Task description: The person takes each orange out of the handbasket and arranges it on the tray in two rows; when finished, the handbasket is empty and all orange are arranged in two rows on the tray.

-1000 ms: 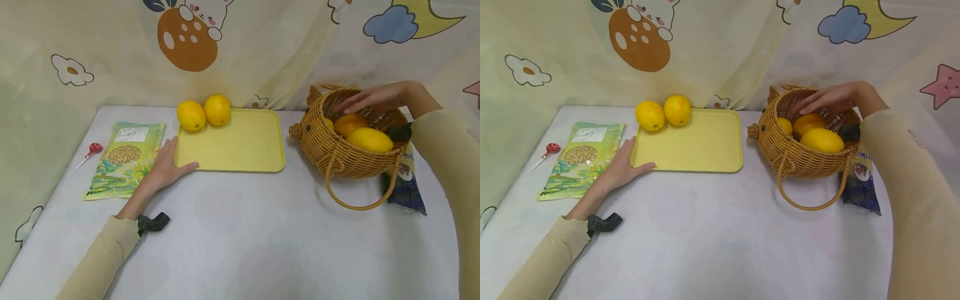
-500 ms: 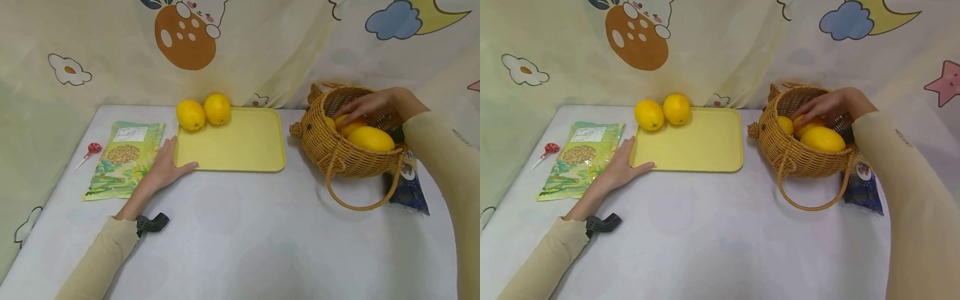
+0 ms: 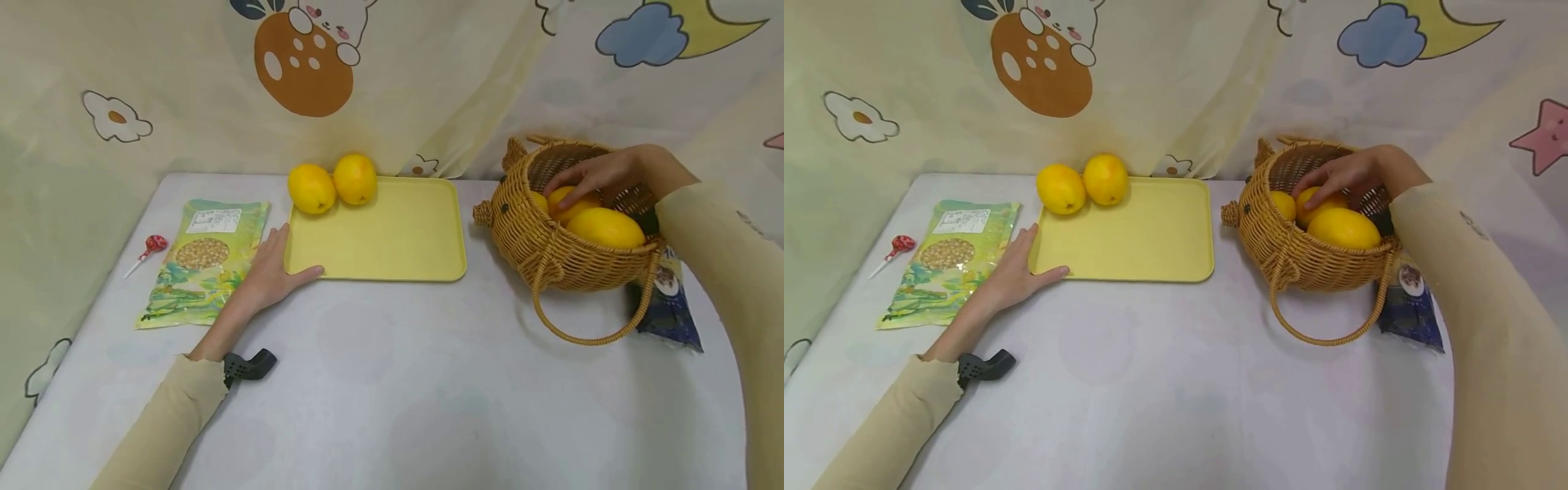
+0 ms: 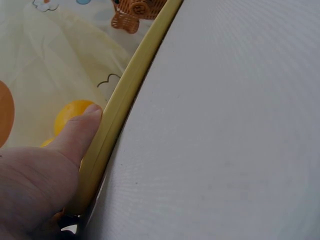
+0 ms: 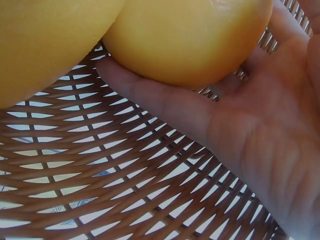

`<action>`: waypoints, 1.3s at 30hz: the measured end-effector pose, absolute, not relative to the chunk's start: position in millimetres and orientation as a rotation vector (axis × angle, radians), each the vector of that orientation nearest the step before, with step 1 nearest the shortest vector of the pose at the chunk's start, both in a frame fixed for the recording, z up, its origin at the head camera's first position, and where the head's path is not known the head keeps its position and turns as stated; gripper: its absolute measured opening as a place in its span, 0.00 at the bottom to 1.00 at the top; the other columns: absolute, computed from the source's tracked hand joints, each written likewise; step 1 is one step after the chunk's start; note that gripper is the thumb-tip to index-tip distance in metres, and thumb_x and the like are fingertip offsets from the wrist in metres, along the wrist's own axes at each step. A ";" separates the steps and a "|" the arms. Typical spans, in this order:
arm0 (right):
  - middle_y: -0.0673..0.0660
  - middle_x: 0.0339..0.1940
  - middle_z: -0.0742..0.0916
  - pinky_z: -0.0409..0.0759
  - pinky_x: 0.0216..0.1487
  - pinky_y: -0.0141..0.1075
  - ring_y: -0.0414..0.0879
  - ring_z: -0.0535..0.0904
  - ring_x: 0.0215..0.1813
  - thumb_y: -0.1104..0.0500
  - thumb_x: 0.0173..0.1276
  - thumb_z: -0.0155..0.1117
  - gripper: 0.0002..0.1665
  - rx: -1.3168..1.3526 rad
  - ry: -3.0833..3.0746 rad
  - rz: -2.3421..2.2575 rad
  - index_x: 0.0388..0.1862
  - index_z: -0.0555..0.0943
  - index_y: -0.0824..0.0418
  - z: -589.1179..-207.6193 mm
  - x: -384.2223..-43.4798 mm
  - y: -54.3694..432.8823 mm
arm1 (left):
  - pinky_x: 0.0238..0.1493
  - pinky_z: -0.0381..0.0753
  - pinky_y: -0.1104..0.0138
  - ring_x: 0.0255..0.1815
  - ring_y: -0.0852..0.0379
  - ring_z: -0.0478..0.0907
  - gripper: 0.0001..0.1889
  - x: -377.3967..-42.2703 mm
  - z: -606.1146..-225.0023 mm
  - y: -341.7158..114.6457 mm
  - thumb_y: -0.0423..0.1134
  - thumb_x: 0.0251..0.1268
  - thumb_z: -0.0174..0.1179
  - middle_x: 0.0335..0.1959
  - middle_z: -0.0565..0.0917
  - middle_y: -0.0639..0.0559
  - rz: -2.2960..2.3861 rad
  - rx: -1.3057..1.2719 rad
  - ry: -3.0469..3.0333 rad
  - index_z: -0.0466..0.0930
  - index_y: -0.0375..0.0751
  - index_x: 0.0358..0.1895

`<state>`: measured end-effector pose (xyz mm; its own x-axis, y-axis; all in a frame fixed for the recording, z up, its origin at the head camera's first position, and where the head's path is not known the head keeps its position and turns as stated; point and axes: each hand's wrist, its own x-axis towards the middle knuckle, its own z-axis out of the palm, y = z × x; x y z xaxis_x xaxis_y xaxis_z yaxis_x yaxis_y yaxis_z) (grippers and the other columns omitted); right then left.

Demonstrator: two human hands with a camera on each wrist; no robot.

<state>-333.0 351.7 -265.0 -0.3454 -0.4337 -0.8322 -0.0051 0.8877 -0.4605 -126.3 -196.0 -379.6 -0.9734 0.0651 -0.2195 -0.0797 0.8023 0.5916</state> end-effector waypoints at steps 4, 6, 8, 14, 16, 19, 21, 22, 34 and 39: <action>0.58 0.66 0.69 0.81 0.56 0.44 0.49 0.77 0.55 0.51 0.76 0.53 0.25 -0.313 1.897 -0.475 0.70 0.66 0.48 -266.5 -333.3 351.9 | 0.77 0.35 0.39 0.80 0.37 0.29 0.61 -126.5 -380.6 -195.2 0.68 0.58 0.58 0.79 0.31 0.37 0.925 -0.012 2.755 0.26 0.40 0.78; 0.56 0.63 0.72 0.81 0.54 0.43 0.49 0.78 0.52 0.51 0.76 0.53 0.25 -0.318 1.915 -0.474 0.69 0.66 0.50 -266.6 -333.7 351.5 | 0.77 0.35 0.39 0.80 0.37 0.29 0.61 -126.7 -380.9 -195.3 0.68 0.58 0.59 0.79 0.31 0.37 0.924 -0.012 2.759 0.26 0.40 0.78; 0.57 0.61 0.73 0.82 0.52 0.44 0.50 0.79 0.50 0.51 0.76 0.53 0.26 -0.332 1.934 -0.473 0.69 0.65 0.52 -266.6 -333.3 350.6 | 0.77 0.36 0.39 0.80 0.37 0.29 0.61 -127.0 -381.4 -195.6 0.68 0.58 0.59 0.79 0.31 0.37 0.924 -0.010 2.762 0.26 0.40 0.78; 0.64 0.64 0.68 0.83 0.49 0.43 0.51 0.78 0.48 0.50 0.75 0.54 0.30 -0.401 2.013 -0.432 0.71 0.61 0.58 -257.9 -326.6 347.8 | 0.77 0.36 0.39 0.81 0.38 0.29 0.61 -127.3 -382.7 -194.6 0.68 0.58 0.58 0.80 0.31 0.38 0.924 -0.007 2.758 0.26 0.41 0.78; 0.65 0.65 0.67 0.83 0.49 0.43 0.51 0.78 0.49 0.50 0.75 0.54 0.30 -0.424 2.032 -0.414 0.71 0.62 0.59 -252.8 -323.9 346.0 | 0.77 0.36 0.39 0.81 0.38 0.29 0.61 -127.3 -382.7 -194.3 0.69 0.58 0.58 0.80 0.30 0.38 0.924 -0.009 2.752 0.25 0.41 0.78; 0.65 0.66 0.65 0.83 0.48 0.43 0.52 0.77 0.50 0.50 0.74 0.55 0.32 -0.461 2.063 -0.374 0.72 0.61 0.58 -243.4 -319.2 342.9 | 0.77 0.36 0.39 0.81 0.38 0.29 0.62 -127.0 -382.2 -194.9 0.69 0.57 0.58 0.79 0.30 0.38 0.924 -0.015 2.747 0.25 0.42 0.78; 0.67 0.67 0.64 0.84 0.47 0.43 0.53 0.77 0.51 0.49 0.74 0.55 0.34 -0.493 2.087 -0.348 0.74 0.58 0.58 -236.4 -315.7 341.7 | 0.77 0.36 0.39 0.80 0.38 0.29 0.62 -126.6 -381.7 -195.6 0.69 0.57 0.58 0.79 0.30 0.38 0.924 -0.018 2.748 0.25 0.42 0.78; 0.67 0.68 0.63 0.84 0.47 0.42 0.54 0.76 0.52 0.49 0.74 0.54 0.36 -0.508 2.111 -0.325 0.74 0.57 0.58 -232.7 -313.8 341.3 | 0.77 0.36 0.39 0.80 0.37 0.29 0.62 -126.5 -381.5 -195.8 0.69 0.57 0.58 0.79 0.29 0.38 0.923 -0.017 2.748 0.25 0.42 0.78; 0.53 0.54 0.75 0.81 0.43 0.31 0.45 0.76 0.46 0.56 0.74 0.54 0.29 -0.666 2.431 -0.438 0.72 0.62 0.47 -178.9 -295.9 334.8 | 0.77 0.37 0.39 0.80 0.37 0.30 0.62 -127.4 -383.8 -197.1 0.70 0.57 0.57 0.79 0.30 0.37 0.909 -0.012 2.755 0.25 0.41 0.78; 0.54 0.50 0.77 0.78 0.43 0.24 0.44 0.74 0.43 0.60 0.72 0.56 0.30 -0.734 2.495 -0.542 0.71 0.64 0.47 -170.0 -291.9 317.9 | 0.76 0.36 0.38 0.80 0.36 0.29 0.62 -128.2 -384.5 -197.0 0.69 0.57 0.58 0.79 0.30 0.36 0.919 -0.007 2.758 0.25 0.41 0.78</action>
